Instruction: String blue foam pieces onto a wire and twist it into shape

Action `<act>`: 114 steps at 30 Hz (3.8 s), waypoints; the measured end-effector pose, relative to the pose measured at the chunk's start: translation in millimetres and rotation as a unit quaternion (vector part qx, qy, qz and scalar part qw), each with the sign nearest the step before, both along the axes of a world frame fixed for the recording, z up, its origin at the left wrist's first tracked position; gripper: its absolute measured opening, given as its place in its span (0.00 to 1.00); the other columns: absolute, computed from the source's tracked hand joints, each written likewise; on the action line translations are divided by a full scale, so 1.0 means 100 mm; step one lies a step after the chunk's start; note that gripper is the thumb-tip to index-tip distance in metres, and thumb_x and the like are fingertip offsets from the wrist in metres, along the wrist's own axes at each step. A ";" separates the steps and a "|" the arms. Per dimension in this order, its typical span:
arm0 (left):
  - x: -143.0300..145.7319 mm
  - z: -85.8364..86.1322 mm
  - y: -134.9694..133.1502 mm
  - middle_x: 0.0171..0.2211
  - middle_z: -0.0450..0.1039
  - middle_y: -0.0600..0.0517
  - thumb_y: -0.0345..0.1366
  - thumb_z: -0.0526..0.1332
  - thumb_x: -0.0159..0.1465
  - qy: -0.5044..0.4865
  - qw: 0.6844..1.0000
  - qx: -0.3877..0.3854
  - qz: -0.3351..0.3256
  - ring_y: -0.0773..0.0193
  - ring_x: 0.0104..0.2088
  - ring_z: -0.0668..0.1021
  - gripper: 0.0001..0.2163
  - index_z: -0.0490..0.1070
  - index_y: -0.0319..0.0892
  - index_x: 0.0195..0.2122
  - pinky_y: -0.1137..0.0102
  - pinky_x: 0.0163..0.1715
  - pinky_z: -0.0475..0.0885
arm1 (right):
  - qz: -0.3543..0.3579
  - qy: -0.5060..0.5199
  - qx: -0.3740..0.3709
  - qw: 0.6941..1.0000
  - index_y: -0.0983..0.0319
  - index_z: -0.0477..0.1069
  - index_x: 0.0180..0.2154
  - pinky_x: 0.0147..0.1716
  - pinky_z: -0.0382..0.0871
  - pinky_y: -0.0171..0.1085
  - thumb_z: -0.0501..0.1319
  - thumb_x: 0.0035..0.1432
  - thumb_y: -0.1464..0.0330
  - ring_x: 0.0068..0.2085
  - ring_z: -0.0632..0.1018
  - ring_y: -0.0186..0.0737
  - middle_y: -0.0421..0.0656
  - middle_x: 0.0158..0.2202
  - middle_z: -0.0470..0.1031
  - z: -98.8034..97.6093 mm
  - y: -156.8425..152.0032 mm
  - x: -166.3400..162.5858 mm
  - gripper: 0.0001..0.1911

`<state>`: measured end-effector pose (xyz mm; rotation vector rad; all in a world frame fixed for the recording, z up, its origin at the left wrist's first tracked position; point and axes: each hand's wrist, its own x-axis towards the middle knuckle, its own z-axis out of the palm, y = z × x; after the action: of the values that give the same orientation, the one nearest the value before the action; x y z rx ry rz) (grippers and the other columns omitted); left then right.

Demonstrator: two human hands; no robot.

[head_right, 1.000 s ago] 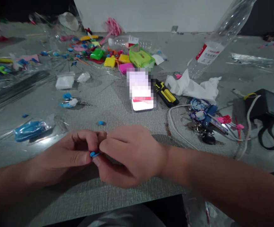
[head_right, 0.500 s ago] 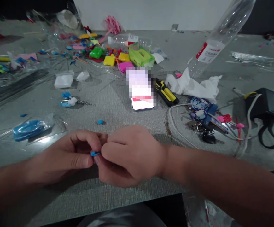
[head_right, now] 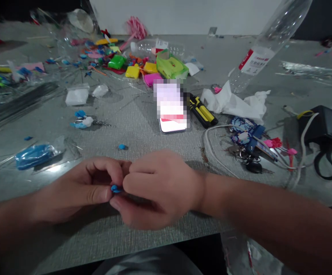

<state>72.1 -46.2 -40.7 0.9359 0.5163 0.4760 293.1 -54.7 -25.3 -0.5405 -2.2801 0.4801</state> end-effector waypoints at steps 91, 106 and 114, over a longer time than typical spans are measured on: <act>-0.15 -0.04 0.38 0.45 0.74 0.45 0.35 0.57 0.70 0.466 0.607 0.639 0.078 0.54 0.42 0.78 0.13 0.77 0.42 0.51 0.60 0.43 0.73 | -0.148 -0.076 -0.137 0.977 0.62 0.56 0.22 0.27 0.48 0.36 0.57 0.66 0.67 0.25 0.59 0.29 0.35 0.22 0.57 -0.11 0.23 0.05 0.20; -0.06 0.06 0.19 0.40 0.83 0.56 0.37 0.61 0.69 0.409 0.675 0.601 0.125 0.64 0.37 0.82 0.08 0.77 0.49 0.47 0.70 0.39 0.74 | -0.121 -0.036 -0.106 0.986 0.65 0.74 0.41 0.38 0.67 0.36 0.58 0.68 0.69 0.38 0.75 0.38 0.45 0.37 0.76 -0.21 0.23 0.01 0.07; -0.06 0.07 0.17 0.41 0.82 0.56 0.35 0.62 0.70 0.377 0.673 0.625 0.118 0.65 0.39 0.82 0.07 0.75 0.49 0.48 0.71 0.42 0.75 | -0.124 -0.015 -0.110 0.986 0.63 0.73 0.40 0.34 0.66 0.35 0.58 0.66 0.71 0.34 0.73 0.36 0.43 0.34 0.75 -0.16 0.21 0.00 0.05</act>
<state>66.1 -28.9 -33.6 2.4892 1.1105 0.6695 293.0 -33.7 -41.5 -0.9353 -2.1616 0.6042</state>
